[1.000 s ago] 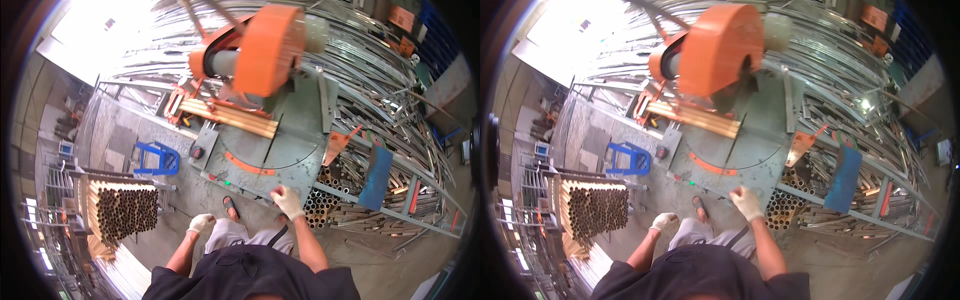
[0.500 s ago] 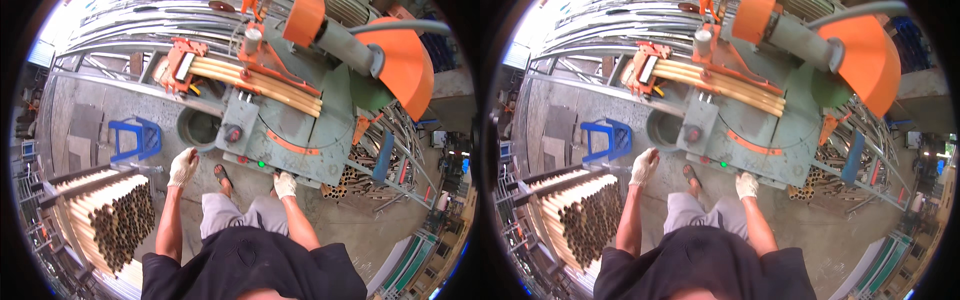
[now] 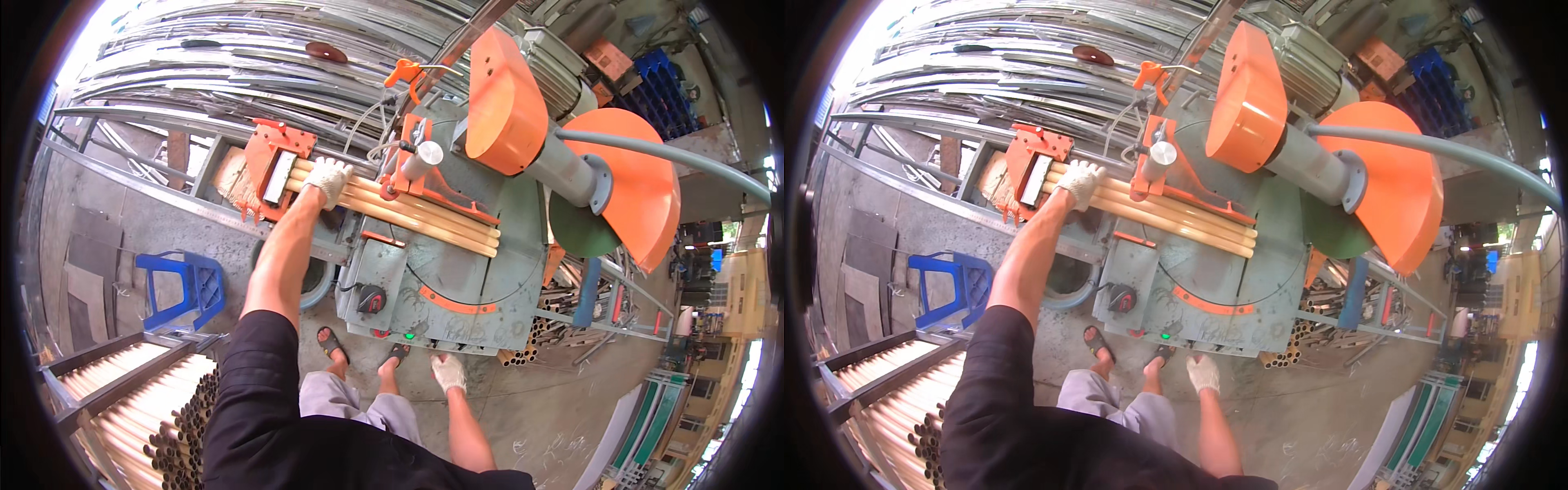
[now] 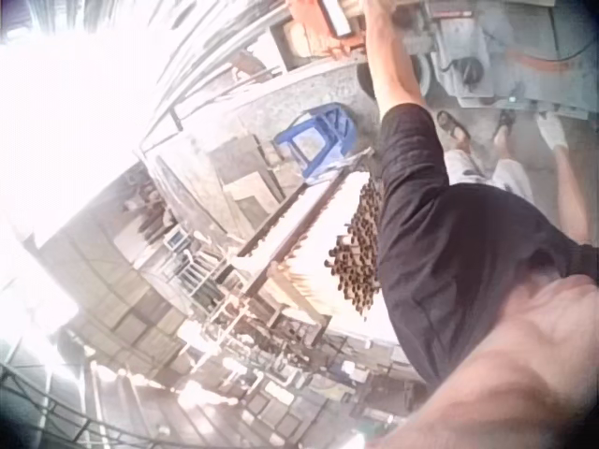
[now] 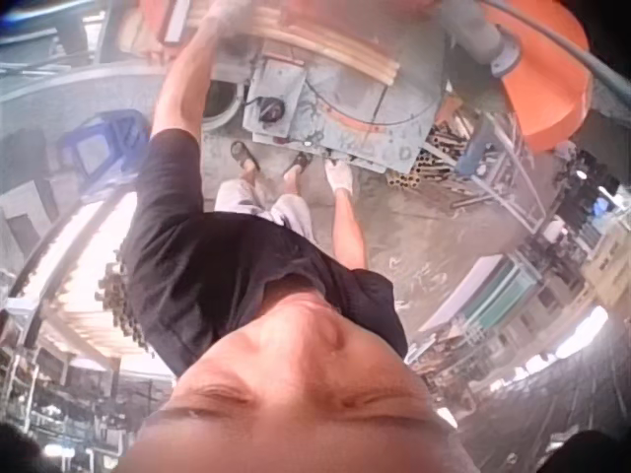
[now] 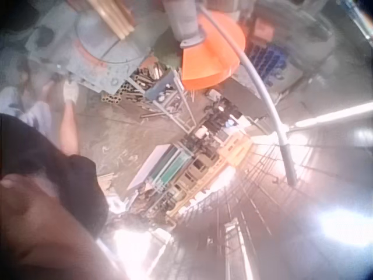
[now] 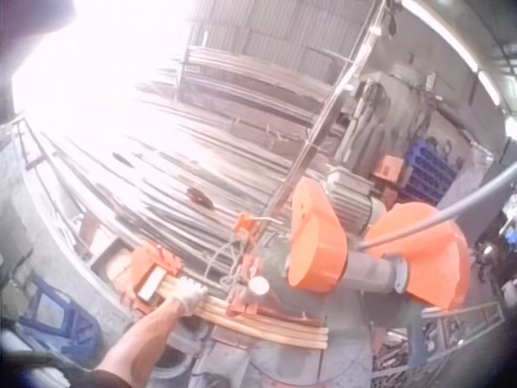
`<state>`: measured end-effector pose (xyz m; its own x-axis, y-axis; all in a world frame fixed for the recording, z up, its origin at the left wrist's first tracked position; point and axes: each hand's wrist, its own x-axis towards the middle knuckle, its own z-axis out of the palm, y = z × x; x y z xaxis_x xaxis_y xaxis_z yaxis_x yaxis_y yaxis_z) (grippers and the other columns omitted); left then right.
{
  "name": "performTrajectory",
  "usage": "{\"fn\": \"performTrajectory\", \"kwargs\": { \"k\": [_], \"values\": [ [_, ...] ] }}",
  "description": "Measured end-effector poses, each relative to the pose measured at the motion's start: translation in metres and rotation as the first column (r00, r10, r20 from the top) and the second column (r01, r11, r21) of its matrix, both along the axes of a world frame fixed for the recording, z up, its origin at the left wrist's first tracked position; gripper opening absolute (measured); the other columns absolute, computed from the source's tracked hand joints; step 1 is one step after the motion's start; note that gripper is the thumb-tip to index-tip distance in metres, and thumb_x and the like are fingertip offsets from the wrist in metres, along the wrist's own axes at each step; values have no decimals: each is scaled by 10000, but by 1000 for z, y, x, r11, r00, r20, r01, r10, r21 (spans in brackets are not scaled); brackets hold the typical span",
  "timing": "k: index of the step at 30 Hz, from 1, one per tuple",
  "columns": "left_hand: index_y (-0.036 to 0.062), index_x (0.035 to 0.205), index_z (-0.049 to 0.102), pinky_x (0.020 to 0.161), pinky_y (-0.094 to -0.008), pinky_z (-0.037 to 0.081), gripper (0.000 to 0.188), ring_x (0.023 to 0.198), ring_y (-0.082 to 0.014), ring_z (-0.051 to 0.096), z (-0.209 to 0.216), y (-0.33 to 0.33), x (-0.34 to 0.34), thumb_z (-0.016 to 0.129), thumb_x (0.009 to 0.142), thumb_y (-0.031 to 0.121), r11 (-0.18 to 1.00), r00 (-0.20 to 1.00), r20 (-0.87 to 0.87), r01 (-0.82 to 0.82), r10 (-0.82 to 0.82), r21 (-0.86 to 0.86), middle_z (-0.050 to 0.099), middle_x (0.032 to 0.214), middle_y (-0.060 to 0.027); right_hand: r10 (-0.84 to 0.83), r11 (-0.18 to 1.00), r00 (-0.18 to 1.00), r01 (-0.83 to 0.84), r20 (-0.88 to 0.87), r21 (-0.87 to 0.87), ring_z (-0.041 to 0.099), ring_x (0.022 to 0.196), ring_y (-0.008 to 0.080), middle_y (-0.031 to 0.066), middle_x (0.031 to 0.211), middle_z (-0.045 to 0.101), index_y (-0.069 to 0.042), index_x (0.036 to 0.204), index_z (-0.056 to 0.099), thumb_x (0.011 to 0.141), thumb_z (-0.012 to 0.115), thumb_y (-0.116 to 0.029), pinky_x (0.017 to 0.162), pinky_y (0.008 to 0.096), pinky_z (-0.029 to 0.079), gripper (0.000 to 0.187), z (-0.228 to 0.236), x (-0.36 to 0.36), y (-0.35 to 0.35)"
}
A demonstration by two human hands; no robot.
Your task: The person positions metal pipes on a cutting machine platform, lowers the saw handle to cut the pipes, and places the cut segments onto a metal storage rack.
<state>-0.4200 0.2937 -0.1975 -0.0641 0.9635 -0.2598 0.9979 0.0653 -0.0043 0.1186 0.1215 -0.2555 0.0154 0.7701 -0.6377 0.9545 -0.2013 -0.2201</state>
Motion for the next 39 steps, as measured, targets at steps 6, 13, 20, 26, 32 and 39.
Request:
{"fn": "performTrajectory", "kwargs": {
  "k": [6,13,20,26,32,39],
  "values": [
    [87,1096,563,835,-447,435,442,964,-313,599,25,-48,10,708,679,106,968,989,120,50,-81,246,619,990,-122,17,989,998,-8,62,-147,709,655,234,112,733,705,-27,962,719,855,661,-375,598,391,540,368,-9,56,-67],
    [98,1054,571,826,-450,440,369,945,-327,602,107,-212,37,659,696,89,920,974,191,-186,125,345,625,975,-130,130,937,988,-96,79,-337,693,616,226,121,727,701,-24,935,703,834,641,-370,556,389,527,366,-3,71,-75],
    [43,1174,578,797,-460,515,578,942,-383,635,174,-476,171,755,626,98,671,684,256,-726,683,150,655,1000,-174,346,917,936,-353,-70,-188,709,654,263,137,675,695,-32,799,706,812,611,-351,637,420,550,333,-42,65,-23],
    [33,1154,601,797,-442,552,552,877,-379,675,193,-579,287,783,644,137,311,301,202,-950,932,-21,675,954,-200,493,866,859,-500,-141,-23,713,696,271,141,678,698,-26,824,706,836,613,-346,700,405,542,334,-50,54,25],
    [72,941,706,708,-406,584,252,812,-317,721,115,-442,213,745,734,211,369,379,-52,-918,924,-144,721,876,-164,540,830,817,-557,-204,-31,707,708,280,151,687,697,-32,815,709,831,621,-339,715,402,538,320,-15,97,26],
    [126,1047,738,774,-604,520,238,883,-303,703,2,-303,154,674,819,99,196,573,-669,-809,472,-555,725,971,-59,335,929,907,-364,-254,-73,658,563,189,84,692,682,-28,849,707,846,635,-262,527,343,523,245,-75,231,-1]
  ]
}}
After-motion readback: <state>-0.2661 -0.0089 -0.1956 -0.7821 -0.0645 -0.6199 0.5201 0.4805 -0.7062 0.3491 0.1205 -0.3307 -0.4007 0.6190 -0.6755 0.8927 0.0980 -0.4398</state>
